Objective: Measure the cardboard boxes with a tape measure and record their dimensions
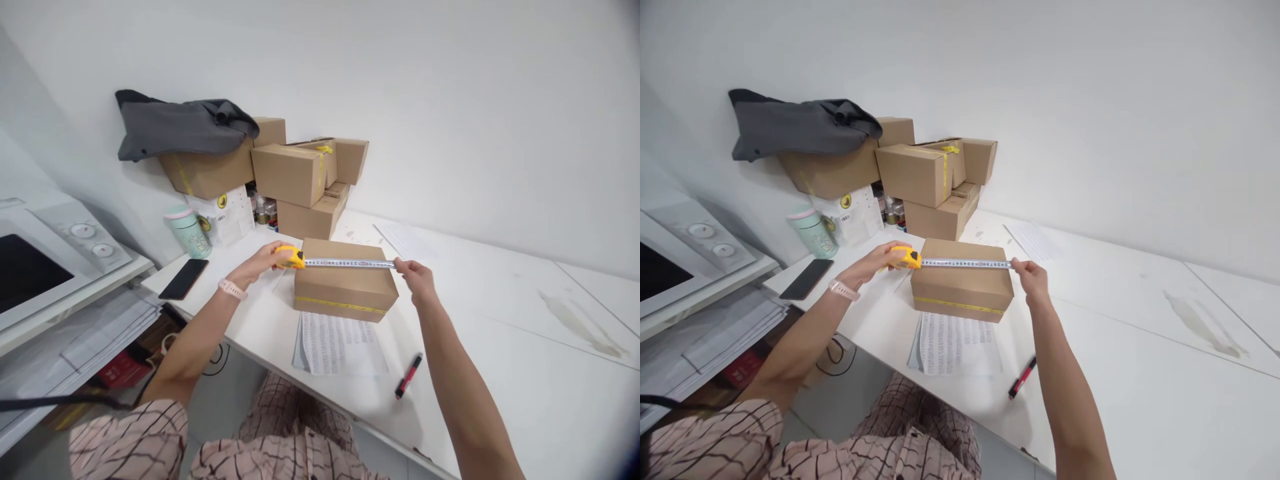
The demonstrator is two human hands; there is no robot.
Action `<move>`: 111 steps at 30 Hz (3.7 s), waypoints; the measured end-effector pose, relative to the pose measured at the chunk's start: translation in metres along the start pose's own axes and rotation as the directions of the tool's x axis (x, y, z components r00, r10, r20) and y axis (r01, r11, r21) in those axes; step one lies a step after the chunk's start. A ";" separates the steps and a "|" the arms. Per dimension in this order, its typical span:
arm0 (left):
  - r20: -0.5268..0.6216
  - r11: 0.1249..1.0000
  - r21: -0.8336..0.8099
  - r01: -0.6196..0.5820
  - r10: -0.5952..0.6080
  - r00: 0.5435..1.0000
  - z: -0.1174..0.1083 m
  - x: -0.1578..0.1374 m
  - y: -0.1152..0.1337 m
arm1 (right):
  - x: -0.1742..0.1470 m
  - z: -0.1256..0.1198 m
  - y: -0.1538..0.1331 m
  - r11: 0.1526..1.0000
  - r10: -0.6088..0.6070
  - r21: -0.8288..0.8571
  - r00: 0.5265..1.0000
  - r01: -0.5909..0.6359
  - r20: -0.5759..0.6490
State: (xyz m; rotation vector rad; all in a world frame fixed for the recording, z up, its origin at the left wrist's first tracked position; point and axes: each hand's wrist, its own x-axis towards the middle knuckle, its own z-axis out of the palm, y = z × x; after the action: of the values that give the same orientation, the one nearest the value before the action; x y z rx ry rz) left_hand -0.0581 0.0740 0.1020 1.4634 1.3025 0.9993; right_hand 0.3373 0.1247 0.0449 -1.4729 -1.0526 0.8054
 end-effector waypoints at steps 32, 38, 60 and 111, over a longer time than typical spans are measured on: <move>0.425 0.734 -0.575 0.363 -0.111 0.899 0.172 -0.105 0.008 | 0.060 0.109 -0.026 0.779 -0.143 -0.490 0.872 0.391 0.469; 0.264 0.828 -0.535 0.168 -0.025 0.964 0.120 -0.121 -0.005 | 0.050 0.052 -0.031 0.905 -0.207 -0.285 0.913 0.315 0.351; -0.078 0.902 -0.391 -0.184 0.167 0.983 0.079 -0.033 0.017 | -0.025 -0.012 -0.060 0.629 -0.376 -0.646 0.897 0.432 0.234; 0.337 0.953 -0.257 0.160 -0.067 0.939 0.141 -0.148 -0.133 | -0.075 0.027 0.011 0.460 -0.564 -0.798 0.822 0.389 0.076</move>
State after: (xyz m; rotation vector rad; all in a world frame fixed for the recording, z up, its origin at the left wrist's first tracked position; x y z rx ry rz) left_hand 0.0258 -0.0841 -0.0636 1.2542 0.9513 0.7888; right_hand 0.2866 0.0652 0.0242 -1.7661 -1.6857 -0.3182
